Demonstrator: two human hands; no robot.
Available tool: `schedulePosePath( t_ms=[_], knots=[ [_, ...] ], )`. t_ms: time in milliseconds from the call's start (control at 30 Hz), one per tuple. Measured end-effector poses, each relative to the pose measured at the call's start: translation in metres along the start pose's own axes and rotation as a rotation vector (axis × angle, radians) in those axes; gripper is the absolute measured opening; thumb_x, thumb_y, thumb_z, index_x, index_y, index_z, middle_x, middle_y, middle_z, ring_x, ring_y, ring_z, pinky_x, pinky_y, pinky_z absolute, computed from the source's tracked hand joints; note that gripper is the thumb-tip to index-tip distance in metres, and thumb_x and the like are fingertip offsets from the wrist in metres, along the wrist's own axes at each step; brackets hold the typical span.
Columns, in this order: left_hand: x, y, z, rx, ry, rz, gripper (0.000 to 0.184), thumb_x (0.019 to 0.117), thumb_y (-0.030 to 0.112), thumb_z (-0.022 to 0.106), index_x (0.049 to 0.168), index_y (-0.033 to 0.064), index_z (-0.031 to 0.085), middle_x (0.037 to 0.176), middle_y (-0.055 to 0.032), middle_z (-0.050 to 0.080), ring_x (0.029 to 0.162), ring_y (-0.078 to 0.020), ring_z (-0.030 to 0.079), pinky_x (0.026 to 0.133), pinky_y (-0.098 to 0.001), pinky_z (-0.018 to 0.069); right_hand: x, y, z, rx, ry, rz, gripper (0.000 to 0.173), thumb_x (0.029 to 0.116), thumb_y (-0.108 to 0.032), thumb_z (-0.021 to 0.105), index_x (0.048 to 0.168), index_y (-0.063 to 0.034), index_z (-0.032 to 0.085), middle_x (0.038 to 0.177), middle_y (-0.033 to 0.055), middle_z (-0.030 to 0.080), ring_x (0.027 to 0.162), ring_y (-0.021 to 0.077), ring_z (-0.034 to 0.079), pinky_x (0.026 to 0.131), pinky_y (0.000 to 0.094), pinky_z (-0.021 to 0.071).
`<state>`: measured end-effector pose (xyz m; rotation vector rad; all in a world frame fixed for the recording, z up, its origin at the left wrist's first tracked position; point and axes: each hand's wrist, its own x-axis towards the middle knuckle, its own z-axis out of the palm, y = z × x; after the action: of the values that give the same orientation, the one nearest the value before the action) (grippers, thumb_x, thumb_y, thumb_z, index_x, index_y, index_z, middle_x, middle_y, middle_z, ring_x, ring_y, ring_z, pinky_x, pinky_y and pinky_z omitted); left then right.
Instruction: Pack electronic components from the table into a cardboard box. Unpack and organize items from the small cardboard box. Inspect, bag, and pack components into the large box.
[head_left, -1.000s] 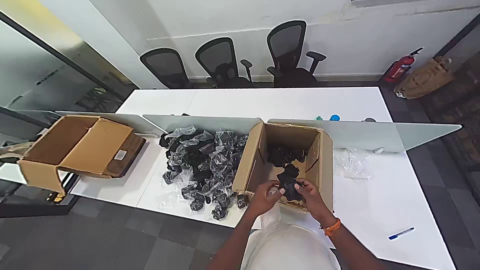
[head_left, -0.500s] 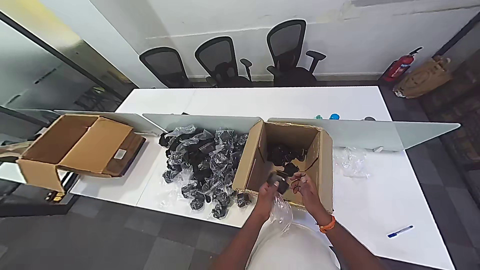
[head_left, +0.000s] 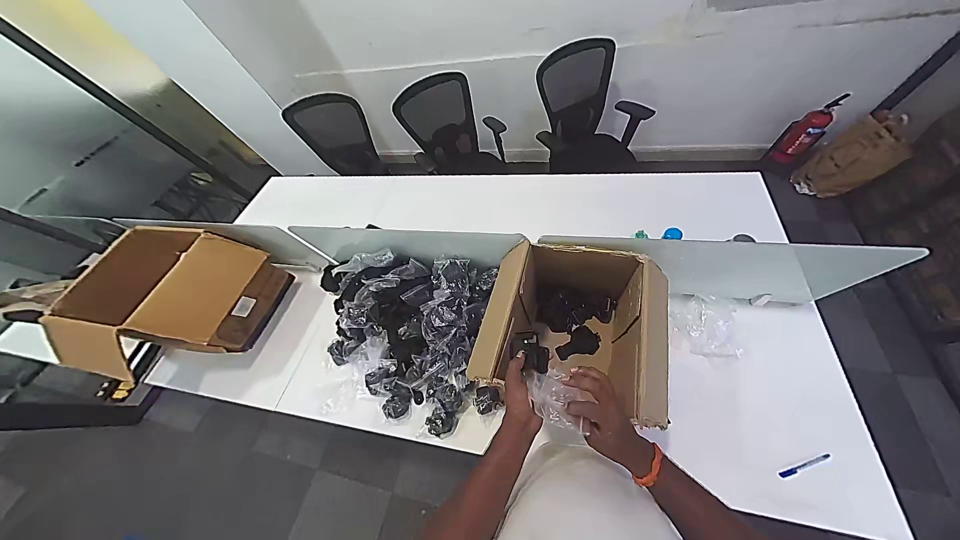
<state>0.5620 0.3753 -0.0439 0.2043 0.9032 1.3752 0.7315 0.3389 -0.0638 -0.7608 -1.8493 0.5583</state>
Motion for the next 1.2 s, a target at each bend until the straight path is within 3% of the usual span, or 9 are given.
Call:
schedulePosePath(
  t_ms=[100, 267, 367, 433, 600, 833, 933, 1000, 1200],
  knots=[
    [0.005, 0.01, -0.012, 0.118, 0.016, -0.03, 0.045, 0.1089, 0.031, 0.024, 0.126, 0.0011, 0.053, 0.109, -0.0196, 0.072, 0.096, -0.0292, 0.072, 0.077, -0.0419, 0.0605, 0.015, -0.004, -0.012, 0.281, 0.174, 0.115, 0.011, 0.1022, -0.017, 0.059, 0.102, -0.0183, 0.07, 0.115, 0.0009, 0.072, 0.122, 0.0211, 0.061, 0.111, 0.0443, 0.0469],
    [0.011, 0.038, -0.04, 0.459, -0.21, -0.025, 0.053, 0.0936, 0.01, 0.046, 0.146, 0.0008, 0.037, 0.115, -0.0188, 0.068, 0.091, -0.0298, 0.073, 0.077, -0.0456, 0.0635, 0.026, 0.006, -0.046, 0.531, 0.094, 0.393, 0.03, 0.1031, -0.031, 0.06, 0.116, -0.0061, 0.071, 0.13, 0.0064, 0.067, 0.123, 0.0188, 0.061, 0.106, 0.0383, 0.051],
    [0.013, 0.044, -0.042, 0.681, -0.327, -0.02, 0.065, 0.0921, 0.005, 0.048, 0.154, 0.0169, 0.032, 0.108, -0.0145, 0.067, 0.066, -0.0228, 0.067, 0.051, -0.0356, 0.0579, 0.028, 0.005, -0.05, 0.54, 0.119, 0.565, 0.016, 0.0957, -0.019, 0.071, 0.107, -0.0091, 0.066, 0.088, -0.0028, 0.07, 0.074, 0.0066, 0.066, 0.066, 0.025, 0.0574],
    [0.01, 0.041, -0.04, 0.769, -0.411, -0.033, 0.062, 0.0984, 0.005, 0.047, 0.157, 0.0191, 0.033, 0.113, -0.0158, 0.067, 0.066, -0.0245, 0.068, 0.048, -0.036, 0.0573, 0.029, 0.005, -0.049, 0.514, 0.004, 0.712, 0.034, 0.094, -0.017, 0.071, 0.12, -0.0053, 0.054, 0.086, 0.0016, 0.067, 0.069, 0.0105, 0.064, 0.063, 0.0276, 0.0564],
    [0.009, 0.021, -0.034, 0.918, -0.566, 0.026, 0.031, 0.1022, 0.009, 0.042, 0.118, 0.0067, 0.069, 0.124, -0.0114, 0.063, 0.087, -0.0192, 0.07, 0.06, -0.0355, 0.0612, 0.025, 0.011, -0.036, 0.459, -0.209, 0.848, 0.04, 0.0928, -0.023, 0.073, 0.118, -0.0075, 0.046, 0.076, 0.0015, 0.062, 0.063, 0.0108, 0.061, 0.06, 0.028, 0.0529],
    [0.019, 0.002, -0.032, 1.067, -0.648, 0.208, 0.025, 0.0983, 0.022, 0.066, 0.09, -0.0003, 0.072, 0.116, -0.0158, 0.065, 0.094, -0.0147, 0.066, 0.082, -0.0308, 0.0579, 0.026, 0.017, -0.028, 0.383, -0.33, 0.834, 0.051, 0.0866, -0.026, 0.081, 0.117, -0.0086, 0.044, 0.079, 0.0019, 0.063, 0.067, 0.0109, 0.063, 0.064, 0.0288, 0.0553],
    [0.023, 0.002, -0.035, 1.037, -0.568, 0.36, 0.023, 0.0976, 0.021, 0.067, 0.091, 0.0001, 0.075, 0.124, -0.0179, 0.066, 0.116, -0.0191, 0.062, 0.102, -0.0355, 0.0525, 0.022, 0.019, -0.034, 0.367, -0.242, 0.774, 0.072, 0.0792, -0.03, 0.088, 0.13, -0.0078, 0.042, 0.105, 0.0042, 0.068, 0.092, 0.0127, 0.07, 0.082, 0.0316, 0.0609],
    [0.028, 0.003, -0.037, 1.006, -0.498, 0.44, 0.023, 0.0976, 0.019, 0.065, 0.089, -0.0001, 0.074, 0.122, -0.0183, 0.066, 0.117, -0.0194, 0.062, 0.102, -0.0353, 0.0522, 0.014, 0.023, -0.04, 0.408, -0.193, 0.784, 0.077, 0.079, -0.022, 0.087, 0.137, -0.007, 0.038, 0.116, 0.0068, 0.067, 0.1, 0.0167, 0.07, 0.086, 0.0346, 0.0618],
    [0.043, 0.001, -0.049, 0.991, -0.497, 0.496, 0.022, 0.0977, 0.016, 0.064, 0.086, -0.0014, 0.072, 0.127, -0.0191, 0.063, 0.117, -0.0174, 0.062, 0.102, -0.0334, 0.0525, -0.01, 0.036, -0.039, 0.498, 0.05, 0.798, 0.04, 0.0882, -0.004, 0.074, 0.122, -0.0018, 0.054, 0.093, 0.0082, 0.07, 0.074, 0.018, 0.069, 0.064, 0.0325, 0.06]
  ],
)
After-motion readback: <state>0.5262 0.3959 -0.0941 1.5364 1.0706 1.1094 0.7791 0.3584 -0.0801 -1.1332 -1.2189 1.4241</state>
